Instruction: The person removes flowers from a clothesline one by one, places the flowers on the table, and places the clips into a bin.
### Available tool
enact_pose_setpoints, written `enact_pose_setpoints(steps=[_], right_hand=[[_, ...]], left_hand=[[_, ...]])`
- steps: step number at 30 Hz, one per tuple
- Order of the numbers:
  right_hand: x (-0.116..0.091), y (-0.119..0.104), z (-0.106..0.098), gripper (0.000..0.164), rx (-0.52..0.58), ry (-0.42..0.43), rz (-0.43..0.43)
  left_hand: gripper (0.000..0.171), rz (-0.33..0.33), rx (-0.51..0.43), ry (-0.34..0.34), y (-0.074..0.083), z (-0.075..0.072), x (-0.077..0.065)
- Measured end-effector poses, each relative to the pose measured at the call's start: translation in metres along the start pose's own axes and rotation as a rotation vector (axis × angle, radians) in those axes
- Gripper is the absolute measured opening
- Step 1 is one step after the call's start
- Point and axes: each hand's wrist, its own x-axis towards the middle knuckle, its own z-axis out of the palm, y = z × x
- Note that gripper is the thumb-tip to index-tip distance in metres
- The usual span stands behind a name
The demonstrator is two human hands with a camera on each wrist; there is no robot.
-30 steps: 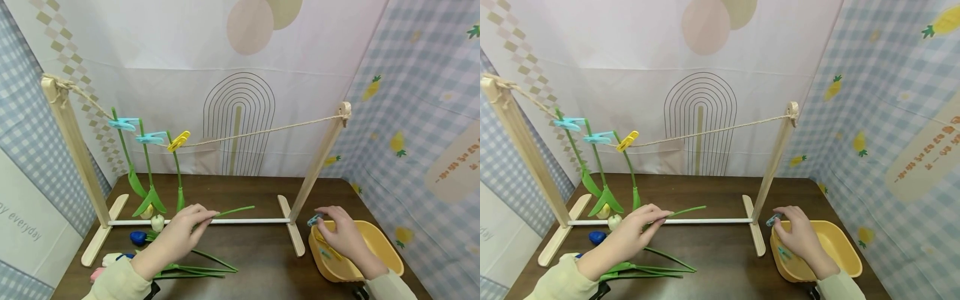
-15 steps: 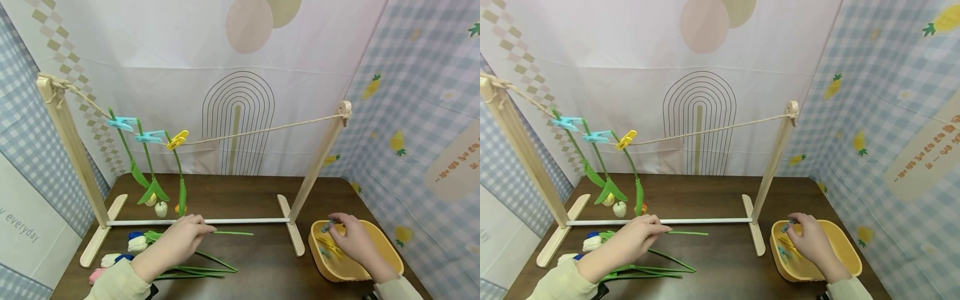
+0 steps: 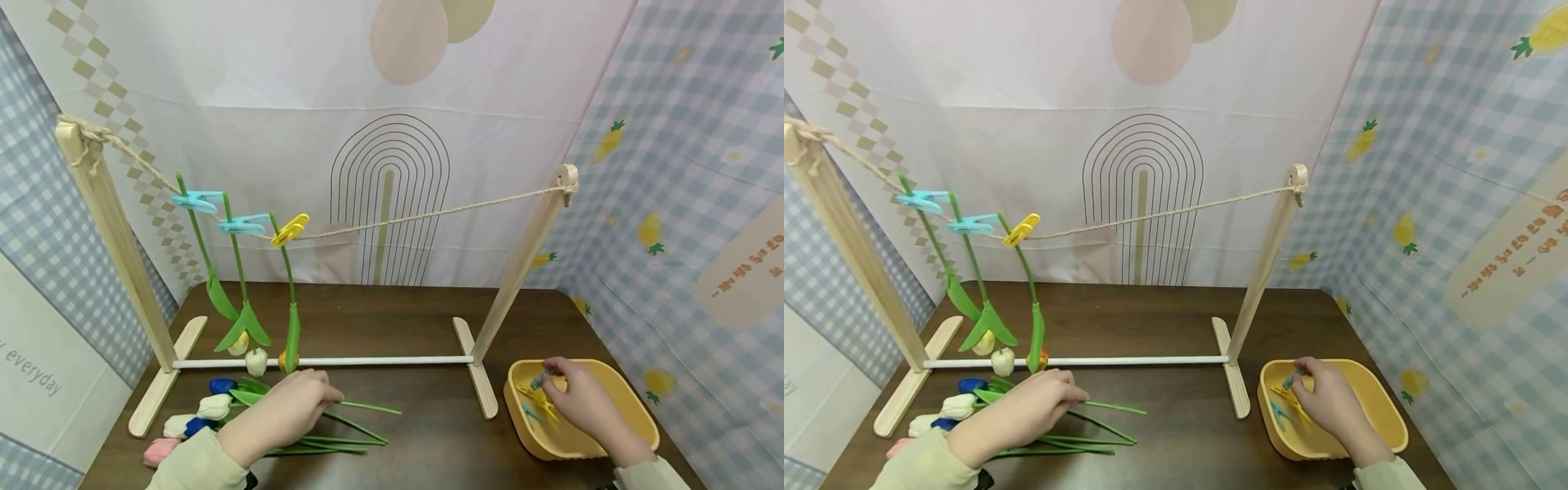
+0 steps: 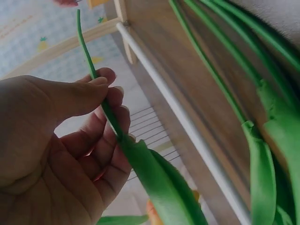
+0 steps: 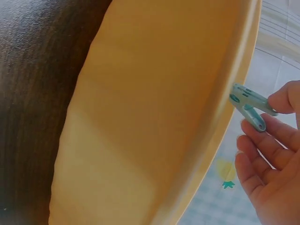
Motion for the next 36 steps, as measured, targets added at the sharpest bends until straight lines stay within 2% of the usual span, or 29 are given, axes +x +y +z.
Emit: enact_pose_setpoints(steps=[5,11,17,27,36], right_hand=[[-0.003,0.004,0.004,0.032,0.001,-0.05,0.029],[-0.005,0.008,0.007,0.033,0.008,-0.076,0.038],[-0.007,0.009,0.008,0.033,0.006,-0.107,0.063],[-0.009,0.013,0.006,0.037,0.007,-0.148,0.115],[-0.013,0.016,0.006,0.036,0.01,-0.136,0.116]], left_hand=[[0.017,0.015,0.027,-0.009,-0.001,0.01,-0.004],[0.015,-0.003,0.047,-0.006,-0.003,0.018,-0.009],[0.011,-0.057,0.009,-0.08,-0.007,0.024,-0.012],[0.009,-0.097,-0.004,-0.084,-0.013,0.032,-0.015],[0.008,-0.158,-0.084,-0.156,-0.016,0.033,-0.015]])
